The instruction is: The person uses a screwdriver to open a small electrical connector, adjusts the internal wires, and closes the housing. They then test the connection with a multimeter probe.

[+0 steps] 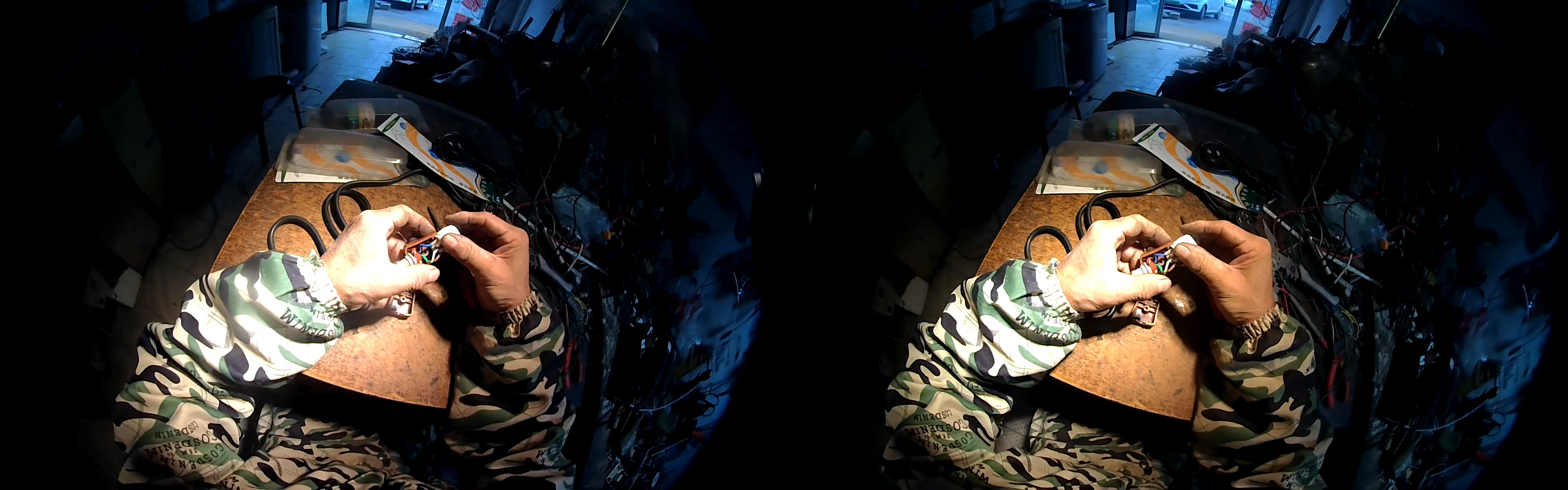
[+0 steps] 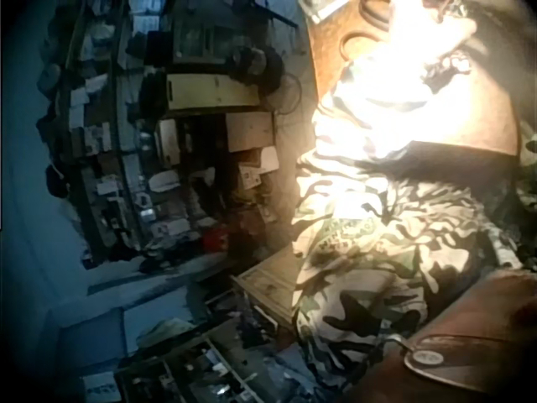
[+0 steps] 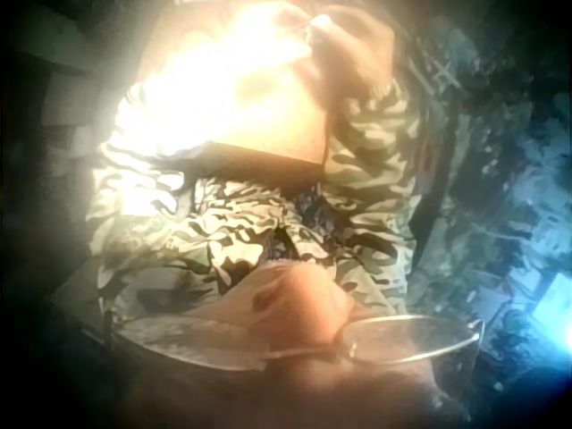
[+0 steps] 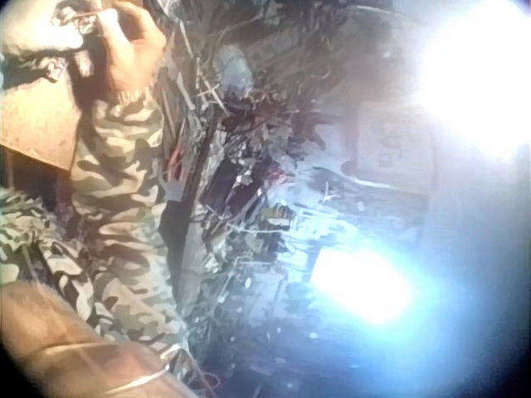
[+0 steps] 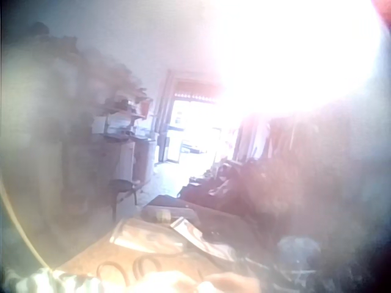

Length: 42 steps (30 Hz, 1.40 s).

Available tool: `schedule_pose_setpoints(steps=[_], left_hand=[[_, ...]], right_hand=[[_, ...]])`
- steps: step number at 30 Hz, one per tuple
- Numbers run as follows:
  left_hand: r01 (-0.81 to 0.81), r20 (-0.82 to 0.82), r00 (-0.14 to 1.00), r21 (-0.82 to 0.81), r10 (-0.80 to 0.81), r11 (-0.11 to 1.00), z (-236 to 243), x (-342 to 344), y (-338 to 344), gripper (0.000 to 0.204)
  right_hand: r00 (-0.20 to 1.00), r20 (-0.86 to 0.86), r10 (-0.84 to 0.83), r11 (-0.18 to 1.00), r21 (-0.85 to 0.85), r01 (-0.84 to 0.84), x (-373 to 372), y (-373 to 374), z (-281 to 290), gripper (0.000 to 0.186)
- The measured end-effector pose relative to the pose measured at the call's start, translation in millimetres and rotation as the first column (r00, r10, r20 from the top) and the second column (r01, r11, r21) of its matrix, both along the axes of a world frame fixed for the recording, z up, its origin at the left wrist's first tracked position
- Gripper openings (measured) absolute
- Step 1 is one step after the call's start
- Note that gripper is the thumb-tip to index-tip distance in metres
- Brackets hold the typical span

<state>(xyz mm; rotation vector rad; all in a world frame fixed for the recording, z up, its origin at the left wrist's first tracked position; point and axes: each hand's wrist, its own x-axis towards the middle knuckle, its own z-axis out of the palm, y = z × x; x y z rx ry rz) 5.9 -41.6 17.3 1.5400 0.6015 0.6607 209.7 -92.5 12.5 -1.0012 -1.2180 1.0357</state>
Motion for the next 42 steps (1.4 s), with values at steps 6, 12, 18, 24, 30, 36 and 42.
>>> schedule_pose_setpoints(steps=[6,12,18,24,30,36,42], left_hand=[[-0.072,-0.085,0.993,0.082,0.079,0.994,0.5,2.0,-2.2,0.04],[-0.11,-0.102,0.985,0.237,0.137,0.965,-3.3,2.7,0.1,0.039],[-0.047,-0.017,0.999,0.062,0.048,0.997,7.6,1.0,-0.7,0.036],[-0.015,-0.037,0.999,0.005,0.015,1.0,6.8,-1.3,4.9,0.041],[-0.119,0.087,0.99,0.05,0.114,0.992,1.1,3.7,1.5,0.038],[-0.118,0.036,0.993,0.05,0.117,0.992,-1.7,4.4,2.2,0.028],[-0.212,0.082,0.977,0.211,0.199,0.954,-11.0,9.2,-1.8,0.027]], right_hand=[[1.0,-0.028,0.009,1.0,-0.024,-0.01,-1.3,3.1,-5.2,0.028],[1.0,-0.03,0.007,0.999,-0.035,-0.008,-0.9,4.3,-5.8,0.028],[1.0,-0.021,-0.017,0.999,-0.049,0.016,1.2,5.5,-5.1,0.028],[0.998,-0.054,-0.027,0.998,-0.066,0.023,0.7,7.5,-10.3,0.028],[0.994,-0.104,-0.034,0.997,-0.073,0.027,-2.7,8.9,-12.6,0.028],[0.994,-0.09,-0.06,0.995,-0.085,0.052,-3.3,8.5,-12.2,0.028],[0.992,-0.086,-0.09,0.991,-0.104,0.081,-5.3,7.0,-8.9,0.028]])
